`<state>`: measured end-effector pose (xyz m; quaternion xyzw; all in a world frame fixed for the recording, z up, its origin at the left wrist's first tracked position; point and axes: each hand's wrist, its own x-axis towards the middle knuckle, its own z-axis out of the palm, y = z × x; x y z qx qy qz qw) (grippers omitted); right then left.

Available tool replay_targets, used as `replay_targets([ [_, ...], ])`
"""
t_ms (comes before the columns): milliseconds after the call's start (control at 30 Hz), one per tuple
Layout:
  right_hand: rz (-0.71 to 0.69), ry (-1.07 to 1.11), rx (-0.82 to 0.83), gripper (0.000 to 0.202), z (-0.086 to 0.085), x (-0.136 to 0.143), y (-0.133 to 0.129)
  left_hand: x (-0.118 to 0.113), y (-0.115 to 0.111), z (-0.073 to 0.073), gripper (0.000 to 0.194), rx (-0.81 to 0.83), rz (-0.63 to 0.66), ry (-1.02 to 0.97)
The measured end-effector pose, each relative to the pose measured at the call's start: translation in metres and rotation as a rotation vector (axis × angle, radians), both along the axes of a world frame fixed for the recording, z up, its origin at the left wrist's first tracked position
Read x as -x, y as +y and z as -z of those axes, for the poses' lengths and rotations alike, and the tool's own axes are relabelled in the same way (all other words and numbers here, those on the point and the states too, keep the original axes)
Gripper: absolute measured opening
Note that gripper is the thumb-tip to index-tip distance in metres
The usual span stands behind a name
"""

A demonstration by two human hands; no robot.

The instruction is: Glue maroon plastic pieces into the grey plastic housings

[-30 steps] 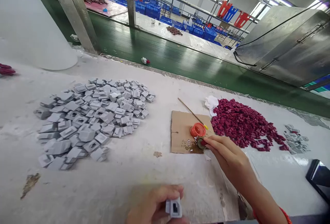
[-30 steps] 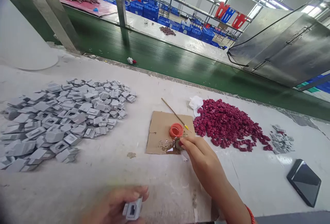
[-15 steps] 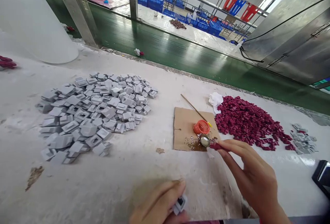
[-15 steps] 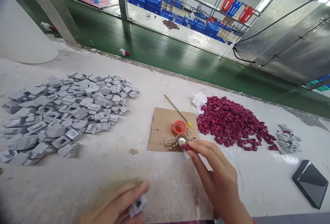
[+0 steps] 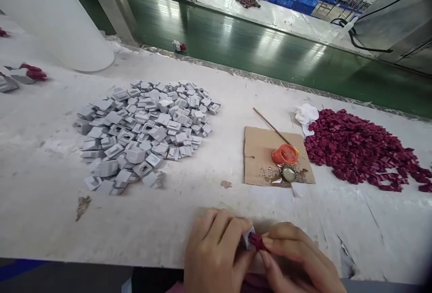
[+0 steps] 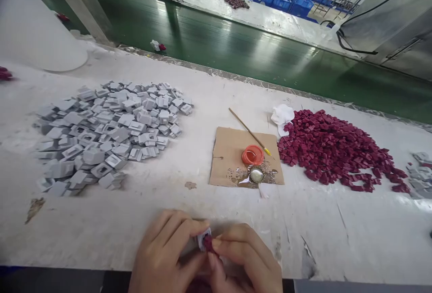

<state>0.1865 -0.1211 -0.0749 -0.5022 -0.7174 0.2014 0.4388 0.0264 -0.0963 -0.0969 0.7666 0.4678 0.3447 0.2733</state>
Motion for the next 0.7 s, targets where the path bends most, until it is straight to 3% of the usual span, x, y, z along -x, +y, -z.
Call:
replay_targets([
  [100,-0.012,-0.018,0.035,0.03,-0.001,-0.002,0.002,-0.002,-0.001,0.0,0.014,0.012,-0.014,-0.016],
  [367,-0.09,-0.094,0.358,0.011,-0.021,-0.005,0.016,-0.006,-0.001,-0.003,0.006,0.041,-0.065,-0.044],
  [500,-0.13,-0.061,0.353,0.013,-0.021,-0.003,0.014,-0.003,0.002,-0.002,0.004,0.01,-0.017,0.036],
  [567,-0.156,-0.091,0.309,0.025,-0.018,-0.01,0.01,-0.002,0.003,-0.002,0.007,-0.004,0.002,0.059],
  [633,-0.074,-0.141,0.235,0.04,-0.015,-0.028,0.007,0.0,0.003,-0.004,0.011,0.011,0.008,0.023],
  [700,0.175,-0.222,0.129,0.04,-0.013,-0.056,0.01,0.01,0.006,-0.009,0.02,0.062,0.015,-0.061],
])
